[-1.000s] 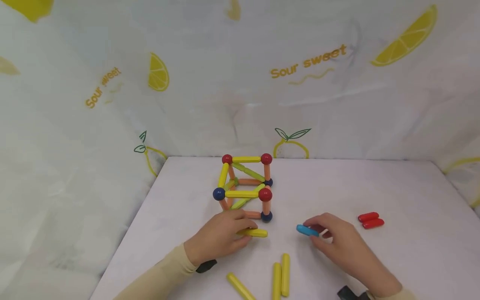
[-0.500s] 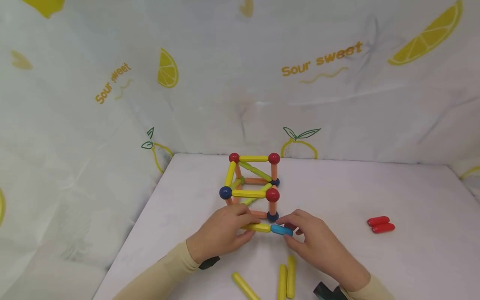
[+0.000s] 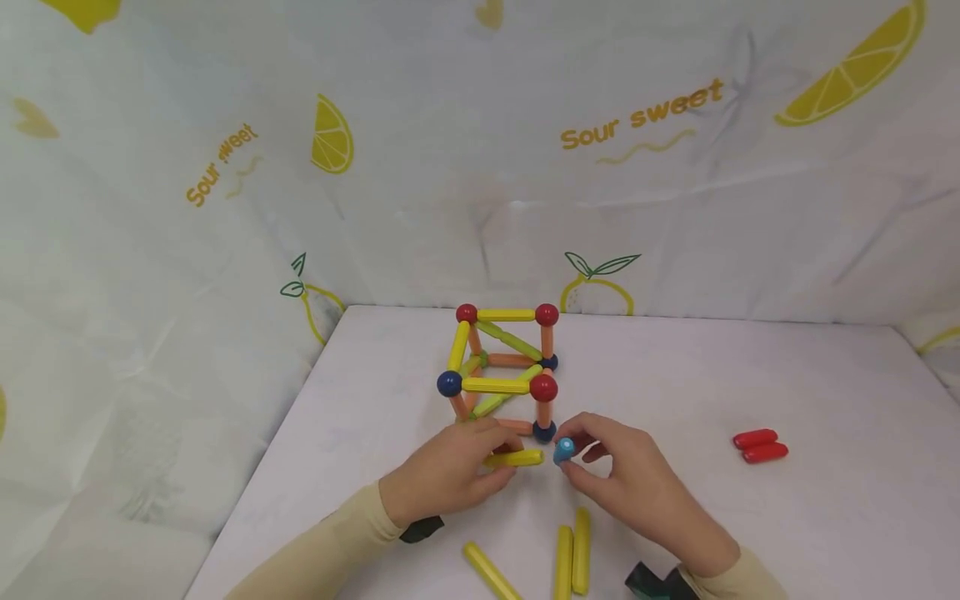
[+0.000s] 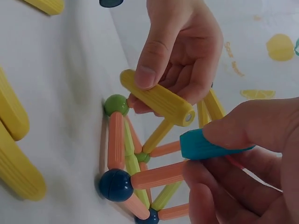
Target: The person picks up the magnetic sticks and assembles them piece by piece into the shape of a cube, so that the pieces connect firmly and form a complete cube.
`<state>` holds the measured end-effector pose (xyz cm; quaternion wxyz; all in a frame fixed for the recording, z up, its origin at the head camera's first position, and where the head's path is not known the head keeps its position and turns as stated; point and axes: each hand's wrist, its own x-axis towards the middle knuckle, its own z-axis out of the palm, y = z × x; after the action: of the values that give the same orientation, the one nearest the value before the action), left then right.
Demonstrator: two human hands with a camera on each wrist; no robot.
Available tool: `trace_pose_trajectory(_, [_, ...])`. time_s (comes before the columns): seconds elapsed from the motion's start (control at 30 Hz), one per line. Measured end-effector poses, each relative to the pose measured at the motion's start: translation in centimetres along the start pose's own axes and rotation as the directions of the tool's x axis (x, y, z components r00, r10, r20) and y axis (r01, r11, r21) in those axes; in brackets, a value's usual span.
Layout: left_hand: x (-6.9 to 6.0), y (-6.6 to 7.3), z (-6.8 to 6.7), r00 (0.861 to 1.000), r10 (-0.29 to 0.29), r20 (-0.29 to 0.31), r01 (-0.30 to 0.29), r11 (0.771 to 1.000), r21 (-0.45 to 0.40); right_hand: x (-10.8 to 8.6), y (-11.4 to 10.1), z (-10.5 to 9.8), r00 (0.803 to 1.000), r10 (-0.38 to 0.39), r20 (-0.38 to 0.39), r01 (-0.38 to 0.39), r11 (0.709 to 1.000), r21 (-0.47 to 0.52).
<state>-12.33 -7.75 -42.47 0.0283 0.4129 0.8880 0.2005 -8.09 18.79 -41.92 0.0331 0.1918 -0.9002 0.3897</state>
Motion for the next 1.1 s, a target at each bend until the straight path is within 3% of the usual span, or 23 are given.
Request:
trace_pose_trajectory(0.23, [0.3,-0.5,0.9,1.000,0.000,0.031,0.005,0.989,-0.151,0.1,-0.3,0.5,0.999,-0.008,-0.034,0.013,0.991,0.130])
trace_pose_trajectory(0.43, [0.3,-0.5,1.0,1.000,0.007,-0.004,-0.007,0.978,-0.211,0.1,-0.6,0.7,0.998,-0.024,-0.053,0.031,0.989,0.143])
trace_pose_trajectory(0.6, [0.3,-0.6,1.1,0.999,0.009,-0.053,-0.014,0.996,-0.087,0.1,-0.4,0.8,0.998,-0.002,-0.061,0.009,0.993,0.119])
trace_pose_trajectory(0.7, [0.2,-0.6,1.1,0.995,-0.021,-0.096,0.024,0.999,0.031,0.3,-0.4,0.8,0.997,0.039,-0.064,-0.034,0.996,0.077])
trace_pose_trajectory(0.87, [0.1,-0.6,1.1,0.986,-0.095,-0.136,0.116,0.982,0.152,0.8,-0.4,1.0,0.993,0.064,-0.103,-0.065,0.998,-0.011])
trace_pose_trajectory(1.1, [0.2,-0.9,1.1,0.978,-0.139,-0.158,0.172,0.961,0.218,1.4,-0.3,1.8,0.983,-0.013,-0.181,0.000,0.997,-0.076])
